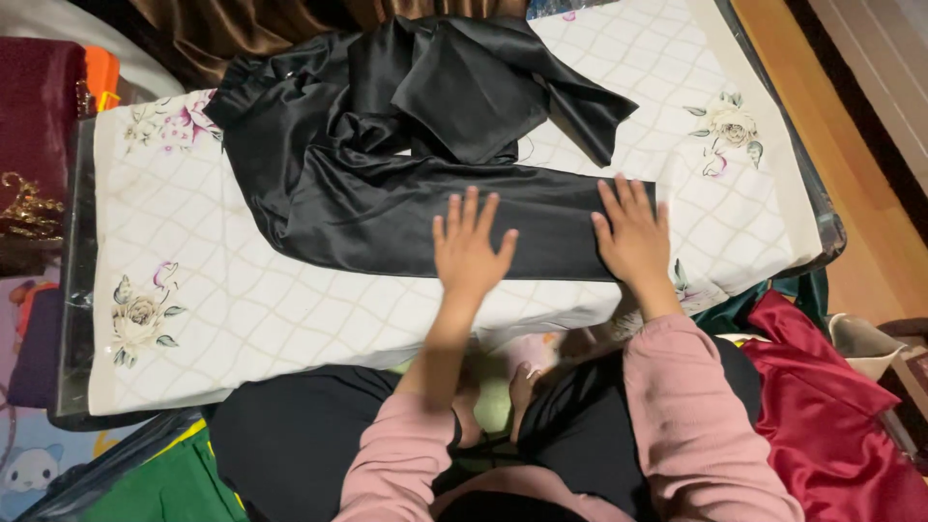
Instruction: Folding a black satin garment on a flat surface
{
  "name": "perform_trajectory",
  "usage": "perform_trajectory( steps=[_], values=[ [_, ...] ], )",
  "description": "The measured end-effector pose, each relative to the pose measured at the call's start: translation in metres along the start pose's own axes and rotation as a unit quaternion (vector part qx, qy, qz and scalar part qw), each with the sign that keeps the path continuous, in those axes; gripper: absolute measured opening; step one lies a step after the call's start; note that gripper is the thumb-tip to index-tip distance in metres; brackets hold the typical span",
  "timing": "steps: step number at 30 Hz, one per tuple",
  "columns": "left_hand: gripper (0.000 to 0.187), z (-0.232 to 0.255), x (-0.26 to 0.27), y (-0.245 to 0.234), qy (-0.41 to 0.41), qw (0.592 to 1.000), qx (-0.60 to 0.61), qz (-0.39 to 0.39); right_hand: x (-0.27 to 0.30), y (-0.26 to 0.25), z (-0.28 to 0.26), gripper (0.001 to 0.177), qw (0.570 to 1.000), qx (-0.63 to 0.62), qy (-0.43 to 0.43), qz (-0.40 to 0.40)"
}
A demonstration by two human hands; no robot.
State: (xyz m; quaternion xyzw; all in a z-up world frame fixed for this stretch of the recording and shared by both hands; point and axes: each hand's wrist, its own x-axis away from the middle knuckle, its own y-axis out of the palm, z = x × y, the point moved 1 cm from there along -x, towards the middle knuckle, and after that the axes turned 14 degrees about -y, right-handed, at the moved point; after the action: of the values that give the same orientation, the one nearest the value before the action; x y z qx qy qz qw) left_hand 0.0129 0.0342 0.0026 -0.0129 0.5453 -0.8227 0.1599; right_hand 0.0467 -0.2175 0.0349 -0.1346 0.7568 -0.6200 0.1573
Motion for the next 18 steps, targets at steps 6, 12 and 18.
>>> perform_trajectory(
  steps=[6,12,18],
  values=[
    [0.064,-0.022,-0.004,-0.018,-0.074,0.997,-0.002,-0.005,-0.003,0.009,0.006,0.06,0.997,-0.019,0.075,-0.001],
    [0.064,-0.02,-0.004,-0.017,-0.079,0.997,-0.004,0.002,-0.005,0.009,0.004,0.06,0.996,-0.024,0.088,-0.003],
    [0.063,-0.023,-0.002,-0.014,-0.071,0.997,0.004,0.019,-0.002,0.0,-0.002,0.06,0.996,-0.03,0.081,-0.004]
  ],
)
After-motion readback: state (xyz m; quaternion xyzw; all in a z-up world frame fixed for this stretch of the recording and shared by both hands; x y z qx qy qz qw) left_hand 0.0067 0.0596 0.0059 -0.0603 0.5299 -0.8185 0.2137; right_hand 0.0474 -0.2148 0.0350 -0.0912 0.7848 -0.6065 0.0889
